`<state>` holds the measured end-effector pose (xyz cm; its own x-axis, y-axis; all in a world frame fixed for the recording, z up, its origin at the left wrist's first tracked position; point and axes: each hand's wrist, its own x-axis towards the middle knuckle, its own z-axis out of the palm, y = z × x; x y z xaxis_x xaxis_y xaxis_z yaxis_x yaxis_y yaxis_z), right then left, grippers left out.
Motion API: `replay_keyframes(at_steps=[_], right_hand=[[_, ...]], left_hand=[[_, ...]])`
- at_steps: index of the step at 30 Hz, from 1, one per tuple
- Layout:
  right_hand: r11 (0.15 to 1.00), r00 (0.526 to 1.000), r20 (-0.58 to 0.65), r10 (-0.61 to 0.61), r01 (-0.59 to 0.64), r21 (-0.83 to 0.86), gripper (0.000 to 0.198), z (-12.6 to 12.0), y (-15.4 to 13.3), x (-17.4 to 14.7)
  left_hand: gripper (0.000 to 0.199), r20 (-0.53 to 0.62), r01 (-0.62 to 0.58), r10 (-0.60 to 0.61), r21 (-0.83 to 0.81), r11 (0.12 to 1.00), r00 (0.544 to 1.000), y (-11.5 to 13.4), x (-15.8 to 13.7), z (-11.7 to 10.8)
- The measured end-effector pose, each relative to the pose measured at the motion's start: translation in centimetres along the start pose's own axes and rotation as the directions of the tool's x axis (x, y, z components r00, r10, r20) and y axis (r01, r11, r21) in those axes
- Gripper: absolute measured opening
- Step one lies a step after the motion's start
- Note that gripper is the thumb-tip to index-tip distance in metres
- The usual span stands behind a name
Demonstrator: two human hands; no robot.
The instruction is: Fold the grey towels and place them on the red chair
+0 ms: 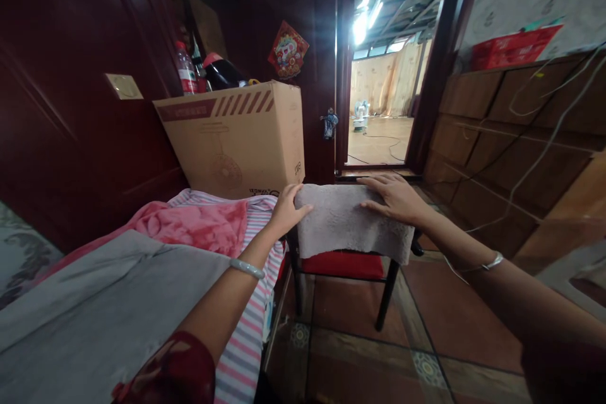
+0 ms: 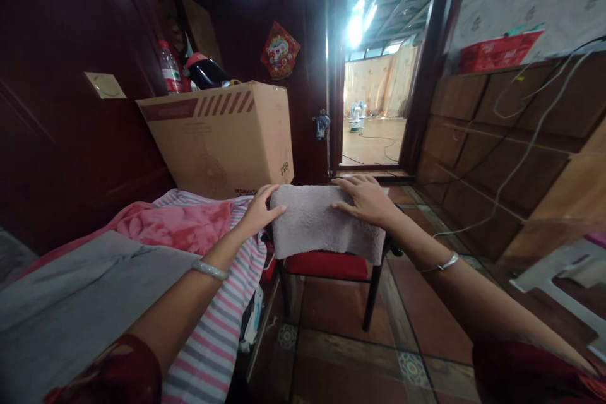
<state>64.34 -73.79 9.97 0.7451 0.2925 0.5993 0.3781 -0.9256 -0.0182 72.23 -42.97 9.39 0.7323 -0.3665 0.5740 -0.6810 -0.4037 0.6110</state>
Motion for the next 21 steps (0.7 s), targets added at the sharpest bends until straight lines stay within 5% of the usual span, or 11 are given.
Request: replay_keyframes(at_steps=[5, 9, 14, 21], right_hand=[[0.994, 0.994, 0.022, -0.105, 0.104, 0.021, 0.073, 0.9, -5.9, 3.1], [0.991, 0.989, 0.117, -0.094, 0.104, -0.080, 0.076, 2.7, -9.1, 5.2], [0.971, 0.981, 0.194, -0.001, 0.047, -0.234, 0.070, 3.8, -10.2, 5.8], [0.965, 0.987, 0.159, -0.013, 0.054, -0.258, 0.069, 4.7, -9.6, 5.1]], left_hand=[[0.060, 0.031, -0.024, 0.022, 0.063, 0.998, 0.999, -2.0, -3.0, -0.7], [0.053, 0.041, 0.048, -0.055, 0.159, 0.986, 0.998, -4.5, -7.7, -3.6], [0.046, 0.043, 0.224, -0.243, 0.258, 0.940, 0.969, -5.9, -16.5, -10.9], [0.042, -0.139, 0.488, -0.477, 0.422, 0.764, 0.868, -6.4, -31.1, -21.5]])
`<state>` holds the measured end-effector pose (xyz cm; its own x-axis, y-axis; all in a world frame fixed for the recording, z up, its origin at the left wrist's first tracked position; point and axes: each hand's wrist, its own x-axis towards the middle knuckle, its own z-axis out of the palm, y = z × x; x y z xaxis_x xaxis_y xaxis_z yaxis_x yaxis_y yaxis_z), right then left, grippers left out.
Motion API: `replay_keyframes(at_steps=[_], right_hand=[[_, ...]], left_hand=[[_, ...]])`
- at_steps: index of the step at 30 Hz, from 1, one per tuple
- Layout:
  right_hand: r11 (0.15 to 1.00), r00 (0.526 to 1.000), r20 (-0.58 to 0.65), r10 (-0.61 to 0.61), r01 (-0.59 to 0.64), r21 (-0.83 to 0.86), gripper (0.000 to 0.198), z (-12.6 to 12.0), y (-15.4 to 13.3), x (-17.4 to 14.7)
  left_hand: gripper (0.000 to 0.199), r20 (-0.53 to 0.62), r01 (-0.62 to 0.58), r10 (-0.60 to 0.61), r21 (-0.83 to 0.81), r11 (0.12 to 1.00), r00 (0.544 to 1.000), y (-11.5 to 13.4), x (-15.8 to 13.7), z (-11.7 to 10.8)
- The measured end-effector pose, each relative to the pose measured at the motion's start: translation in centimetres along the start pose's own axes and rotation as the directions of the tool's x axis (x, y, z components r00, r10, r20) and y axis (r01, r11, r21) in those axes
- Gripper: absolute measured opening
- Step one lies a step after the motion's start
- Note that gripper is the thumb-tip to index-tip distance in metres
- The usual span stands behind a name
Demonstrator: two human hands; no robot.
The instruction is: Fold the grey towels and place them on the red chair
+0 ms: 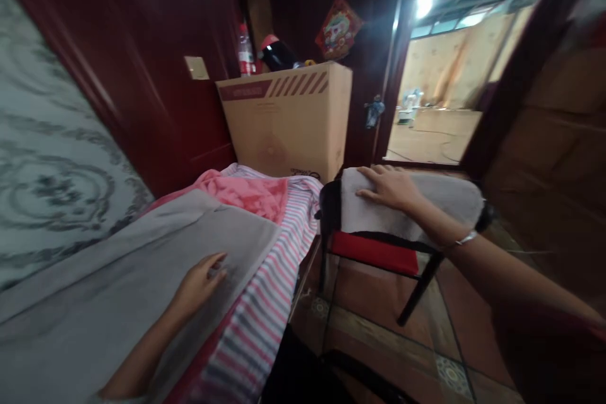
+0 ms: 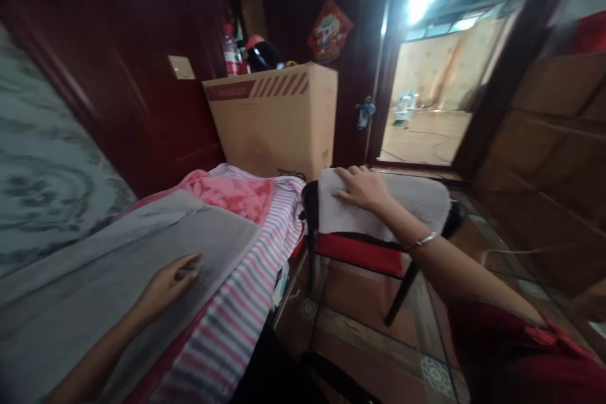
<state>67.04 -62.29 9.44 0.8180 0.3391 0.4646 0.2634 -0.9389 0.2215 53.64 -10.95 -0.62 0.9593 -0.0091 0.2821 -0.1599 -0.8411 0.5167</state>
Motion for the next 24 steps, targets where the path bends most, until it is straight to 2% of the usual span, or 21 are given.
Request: replay_keyframes(at_steps=[3, 5, 8, 11, 15, 17, 20, 22, 24], right_hand=[[0.998, 0.999, -0.050, 0.004, -0.001, 0.070, 0.070, 1.2, 0.4, -0.2], [0.989, 0.989, -0.145, 0.013, 0.009, 0.150, 0.070, 1.9, 0.0, 0.0], [0.974, 0.954, -0.295, -0.043, 0.106, 0.201, 0.066, 2.5, -2.9, 0.4], [0.910, 0.913, -0.345, -0.217, 0.317, 0.269, 0.061, 3.4, -9.1, 0.5], [0.690, 0.828, -0.321, -0.459, 0.560, 0.458, 0.056, 5.9, -20.2, 0.5], [0.586, 0.785, -0.297, -0.544, 0.609, 0.535, 0.055, 7.1, -25.6, 0.7], [0.498, 0.747, -0.257, -0.613, 0.618, 0.609, 0.056, 7.9, -32.4, 1.4], [0.496, 0.746, -0.211, -0.632, 0.598, 0.630, 0.057, 8.1, -35.9, 1.8], [0.531, 0.756, -0.136, -0.641, 0.564, 0.632, 0.057, 8.5, -38.3, 1.9]], left_hand=[[0.048, -0.036, 0.068, -0.062, 0.171, 0.983, 0.997, -3.1, -5.9, -3.5], [0.049, -0.064, 0.132, -0.119, 0.296, 0.946, 0.991, -4.4, -10.0, -5.7], [0.052, -0.111, 0.277, -0.255, 0.446, 0.851, 0.961, -5.6, -15.9, -8.4], [0.058, -0.167, 0.424, -0.403, 0.552, 0.718, 0.900, -6.2, -21.0, -9.7], [0.060, -0.191, 0.563, -0.585, 0.607, 0.561, 0.788, -6.1, -26.0, -9.5], [0.058, -0.201, 0.588, -0.611, 0.605, 0.537, 0.765, -5.8, -27.5, -8.9], [0.056, -0.236, 0.587, -0.580, 0.598, 0.546, 0.779, -5.4, -28.4, -8.1], [0.056, -0.255, 0.595, -0.573, 0.591, 0.545, 0.779, -5.3, -28.5, -7.9], [0.057, -0.268, 0.608, -0.579, 0.584, 0.538, 0.770, -5.1, -28.5, -7.7]])
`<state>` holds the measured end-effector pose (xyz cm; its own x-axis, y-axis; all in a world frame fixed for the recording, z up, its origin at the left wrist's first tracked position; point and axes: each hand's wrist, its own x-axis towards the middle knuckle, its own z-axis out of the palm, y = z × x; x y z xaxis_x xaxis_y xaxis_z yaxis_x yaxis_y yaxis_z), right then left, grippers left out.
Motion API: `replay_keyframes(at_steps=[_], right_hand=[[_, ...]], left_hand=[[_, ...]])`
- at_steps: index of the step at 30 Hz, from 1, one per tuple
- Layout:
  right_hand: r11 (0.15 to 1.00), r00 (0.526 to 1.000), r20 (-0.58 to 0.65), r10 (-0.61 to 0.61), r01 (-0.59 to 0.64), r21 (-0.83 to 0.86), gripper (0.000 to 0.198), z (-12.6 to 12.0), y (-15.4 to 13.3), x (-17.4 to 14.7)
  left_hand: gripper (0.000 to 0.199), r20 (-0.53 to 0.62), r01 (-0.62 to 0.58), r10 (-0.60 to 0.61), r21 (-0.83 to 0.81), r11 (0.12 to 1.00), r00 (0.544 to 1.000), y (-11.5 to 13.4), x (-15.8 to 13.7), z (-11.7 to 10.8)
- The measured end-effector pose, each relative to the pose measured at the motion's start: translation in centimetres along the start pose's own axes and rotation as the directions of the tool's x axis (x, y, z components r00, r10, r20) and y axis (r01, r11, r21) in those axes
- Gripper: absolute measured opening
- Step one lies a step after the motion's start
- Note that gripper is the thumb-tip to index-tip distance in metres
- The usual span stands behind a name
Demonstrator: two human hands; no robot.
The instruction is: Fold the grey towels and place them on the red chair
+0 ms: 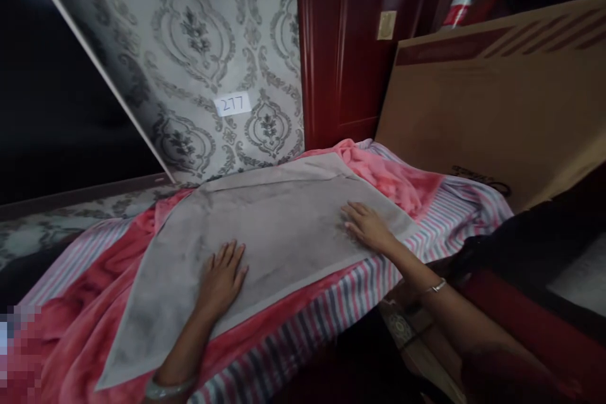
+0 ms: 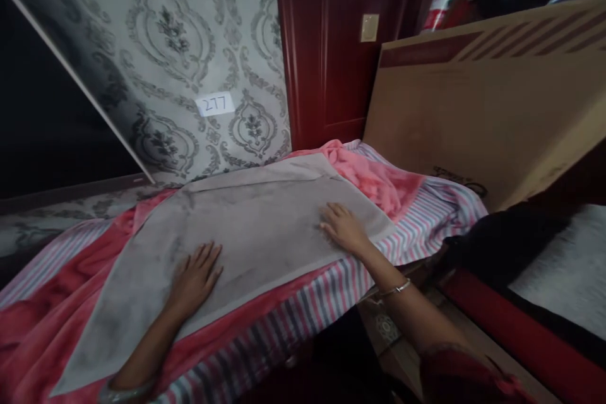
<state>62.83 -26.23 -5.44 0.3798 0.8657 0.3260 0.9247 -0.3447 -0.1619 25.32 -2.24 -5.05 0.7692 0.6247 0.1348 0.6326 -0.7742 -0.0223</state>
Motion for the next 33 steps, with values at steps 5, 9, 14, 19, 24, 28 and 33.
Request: replay_keyframes(at_steps=[5, 9, 14, 19, 24, 28, 33], right_hand=[[0.991, 0.992, 0.055, 0.116, -0.111, -0.076, 0.057, 3.7, 0.1, -0.2], [0.994, 0.996, -0.007, 0.092, -0.092, -0.065, 0.059, 5.5, 1.4, -1.1], [0.996, 0.997, -0.014, 0.072, -0.072, -0.048, 0.067, 6.1, 1.9, -1.0], [0.998, 0.997, -0.043, 0.063, -0.065, -0.024, 0.070, 6.5, 2.1, -1.0], [0.997, 0.996, -0.058, 0.070, -0.071, -0.015, 0.071, 6.8, 2.1, -1.0], [0.997, 0.995, -0.065, 0.074, -0.076, -0.023, 0.067, 6.5, 1.9, -0.9], [0.995, 0.995, -0.050, 0.083, -0.085, -0.047, 0.063, 5.7, 1.3, -0.8]], left_hand=[[0.060, -0.007, 0.086, -0.086, -0.011, 0.996, 0.996, 0.9, -0.9, -0.3], [0.062, 0.033, 0.147, -0.146, -0.039, 0.988, 0.989, 1.3, -1.5, -0.6], [0.063, 0.089, 0.249, -0.247, -0.016, 0.968, 0.965, -2.7, -1.1, -1.8], [0.058, 0.088, 0.472, -0.469, -0.025, 0.881, 0.879, -10.0, 0.2, -4.0], [0.051, 0.061, 0.558, -0.555, -0.076, 0.826, 0.830, -14.8, 3.4, -5.5], [0.048, -0.016, 0.588, -0.595, -0.130, 0.798, 0.804, -16.9, 6.7, -5.6], [0.044, -0.046, 0.639, -0.655, -0.179, 0.748, 0.754, -19.1, 9.9, -5.0]])
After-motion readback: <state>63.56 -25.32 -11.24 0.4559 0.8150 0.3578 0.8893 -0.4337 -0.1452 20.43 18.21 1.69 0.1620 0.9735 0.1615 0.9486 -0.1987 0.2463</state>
